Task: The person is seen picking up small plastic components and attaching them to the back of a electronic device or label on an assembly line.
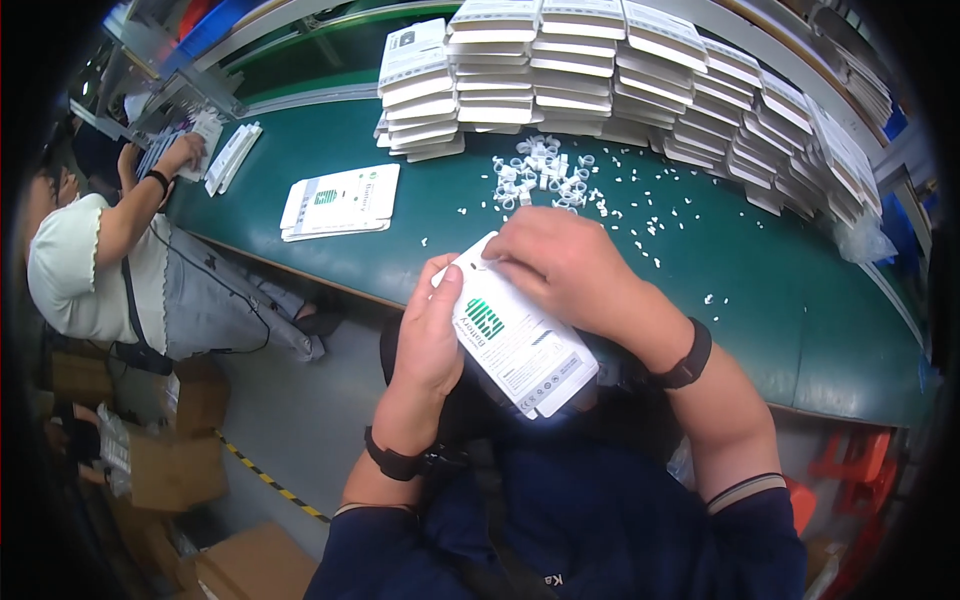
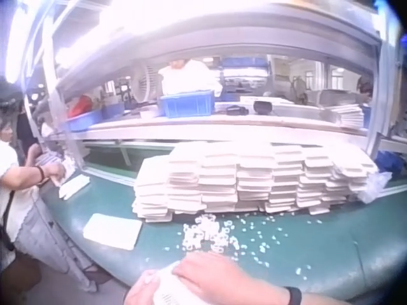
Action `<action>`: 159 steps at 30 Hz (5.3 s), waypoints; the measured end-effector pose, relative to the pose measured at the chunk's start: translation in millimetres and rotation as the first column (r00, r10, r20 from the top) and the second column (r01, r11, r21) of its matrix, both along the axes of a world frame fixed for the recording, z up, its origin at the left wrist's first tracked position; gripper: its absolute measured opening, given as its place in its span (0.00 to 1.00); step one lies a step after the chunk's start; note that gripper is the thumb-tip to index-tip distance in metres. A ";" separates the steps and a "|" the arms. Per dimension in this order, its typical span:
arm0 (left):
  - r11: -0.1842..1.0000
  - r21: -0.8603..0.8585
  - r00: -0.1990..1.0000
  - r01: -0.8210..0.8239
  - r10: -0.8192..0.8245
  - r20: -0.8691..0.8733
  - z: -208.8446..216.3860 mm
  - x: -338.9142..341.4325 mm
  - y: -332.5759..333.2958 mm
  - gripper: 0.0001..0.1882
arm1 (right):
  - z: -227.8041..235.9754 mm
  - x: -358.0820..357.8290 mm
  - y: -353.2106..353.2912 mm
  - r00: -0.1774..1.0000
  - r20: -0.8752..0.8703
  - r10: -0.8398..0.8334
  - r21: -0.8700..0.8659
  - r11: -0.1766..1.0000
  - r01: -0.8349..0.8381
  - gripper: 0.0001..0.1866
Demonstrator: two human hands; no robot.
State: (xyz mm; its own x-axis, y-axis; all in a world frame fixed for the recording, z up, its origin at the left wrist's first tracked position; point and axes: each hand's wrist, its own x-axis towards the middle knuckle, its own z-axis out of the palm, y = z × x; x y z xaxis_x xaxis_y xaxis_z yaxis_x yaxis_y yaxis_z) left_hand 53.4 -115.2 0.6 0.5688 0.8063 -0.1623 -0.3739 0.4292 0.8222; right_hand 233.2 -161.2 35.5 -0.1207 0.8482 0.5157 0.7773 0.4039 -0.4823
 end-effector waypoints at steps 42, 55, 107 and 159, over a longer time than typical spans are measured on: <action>0.853 0.520 0.944 -0.047 0.208 -0.256 -6.8 7.7 -13.8 0.13 | -2.6 -17.5 -1.8 0.941 -0.319 -0.114 -0.045 0.993 0.105 0.06; 0.813 0.570 0.943 -0.117 0.272 -0.193 -6.9 15.8 -13.8 0.12 | 6.6 -10.0 -5.6 0.977 -0.159 -0.143 -0.049 0.989 0.137 0.05; 0.779 0.609 0.982 0.149 -0.189 0.003 7.8 24.0 -4.3 0.19 | 17.4 8.9 -6.2 0.799 -0.595 -0.086 -0.239 0.968 -0.074 0.10; 0.946 0.059 0.896 0.320 -0.322 0.307 19.3 3.1 -9.3 0.57 | 10.9 -4.7 -5.3 0.912 -0.404 -0.077 0.059 0.992 0.109 0.18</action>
State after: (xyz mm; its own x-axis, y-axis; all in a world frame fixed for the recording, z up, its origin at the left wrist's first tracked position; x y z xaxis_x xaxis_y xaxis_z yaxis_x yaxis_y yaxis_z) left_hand 56.5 -124.5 19.9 0.8174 0.5721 0.0677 -0.4517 0.5635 0.6917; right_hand 228.6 -166.6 46.5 0.1871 0.8005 0.5694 0.5616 0.3884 -0.7306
